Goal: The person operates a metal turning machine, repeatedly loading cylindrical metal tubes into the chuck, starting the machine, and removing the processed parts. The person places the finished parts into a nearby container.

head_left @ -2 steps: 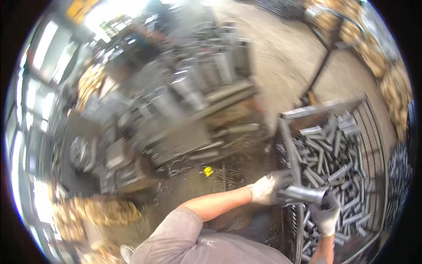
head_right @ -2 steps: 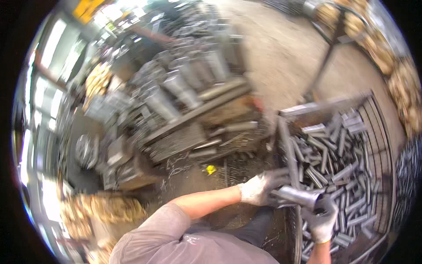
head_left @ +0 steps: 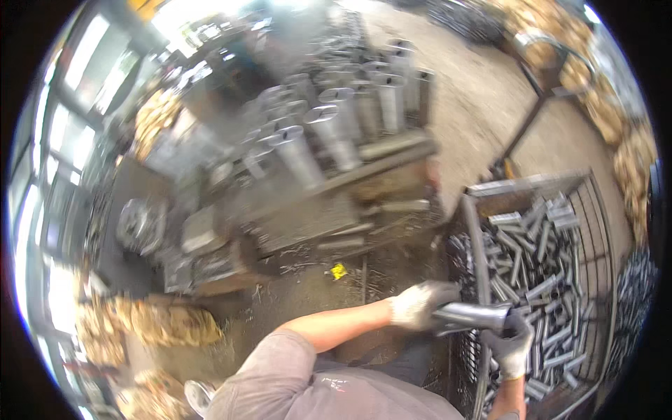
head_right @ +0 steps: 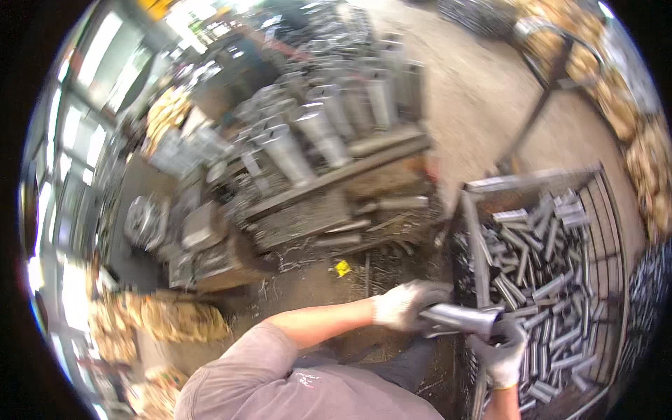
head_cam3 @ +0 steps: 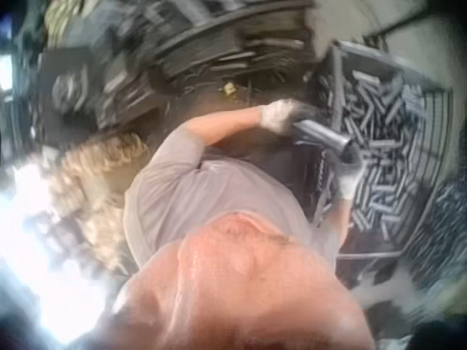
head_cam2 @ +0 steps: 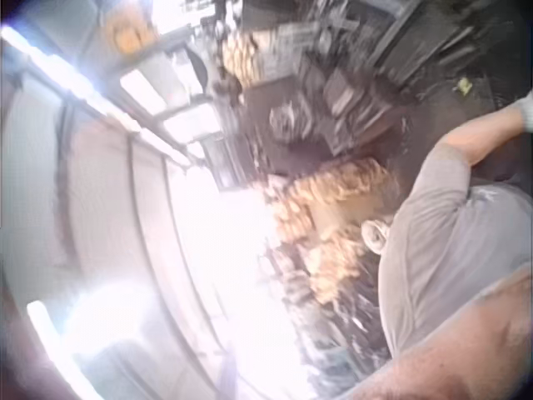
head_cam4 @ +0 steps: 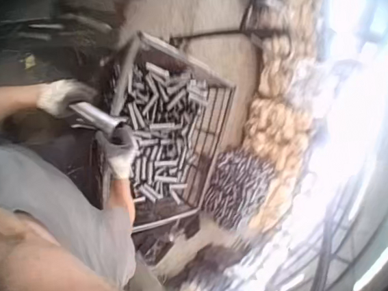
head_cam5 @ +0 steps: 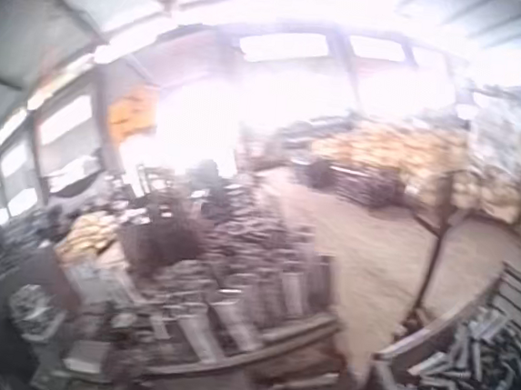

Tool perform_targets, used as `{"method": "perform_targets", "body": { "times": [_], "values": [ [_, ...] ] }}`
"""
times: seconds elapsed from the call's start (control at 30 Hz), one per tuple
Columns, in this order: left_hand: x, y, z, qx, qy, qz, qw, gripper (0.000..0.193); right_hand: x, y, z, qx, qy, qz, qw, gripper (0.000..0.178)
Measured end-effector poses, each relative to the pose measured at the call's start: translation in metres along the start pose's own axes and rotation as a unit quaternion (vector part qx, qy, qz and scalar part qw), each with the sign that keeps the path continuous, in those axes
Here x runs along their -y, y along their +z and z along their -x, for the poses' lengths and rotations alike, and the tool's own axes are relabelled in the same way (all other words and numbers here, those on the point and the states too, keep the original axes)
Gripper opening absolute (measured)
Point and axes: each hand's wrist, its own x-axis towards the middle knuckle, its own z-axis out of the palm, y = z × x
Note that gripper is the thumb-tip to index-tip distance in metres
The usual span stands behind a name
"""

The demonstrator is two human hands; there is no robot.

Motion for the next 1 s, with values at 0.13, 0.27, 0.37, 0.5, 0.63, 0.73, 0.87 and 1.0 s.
{"method": "perform_targets", "body": {
  "times": [0.13, 0.27, 0.37, 0.5, 0.63, 0.73, 0.87, 1.0],
  "values": [
    [-0.088, -0.143, 0.247, -0.086, -0.288, 0.016, 0.954, 0.064, 0.129, 0.182, 0.059, 0.206, -0.167, 0.000, 0.964, 0.036],
    [-0.151, -0.212, 0.485, -0.363, -0.380, -0.102, 0.845, 0.069, 0.216, 0.344, 0.123, 0.310, -0.400, 0.009, 0.863, 0.036],
    [-0.204, -0.265, 0.600, -0.489, -0.446, -0.161, 0.732, 0.057, 0.294, 0.436, 0.160, 0.343, -0.542, 0.038, 0.766, 0.056],
    [-0.238, -0.336, 0.673, -0.590, -0.454, -0.212, 0.633, 0.051, 0.372, 0.538, 0.195, 0.320, -0.636, 0.012, 0.702, 0.057],
    [-0.216, -0.384, 0.726, -0.648, -0.407, -0.261, 0.588, 0.044, 0.416, 0.629, 0.206, 0.320, -0.668, 0.073, 0.668, 0.057],
    [-0.190, -0.426, 0.722, -0.590, -0.402, -0.327, 0.619, 0.047, 0.424, 0.676, 0.196, 0.346, -0.683, 0.149, 0.626, 0.059],
    [-0.143, -0.466, 0.712, -0.540, -0.412, -0.309, 0.666, 0.041, 0.452, 0.692, 0.191, 0.388, -0.679, 0.272, 0.561, 0.056],
    [-0.090, -0.497, 0.705, -0.473, -0.396, -0.299, 0.728, 0.039, 0.537, 0.685, 0.169, 0.531, -0.656, 0.167, 0.510, 0.043]
  ]
}}
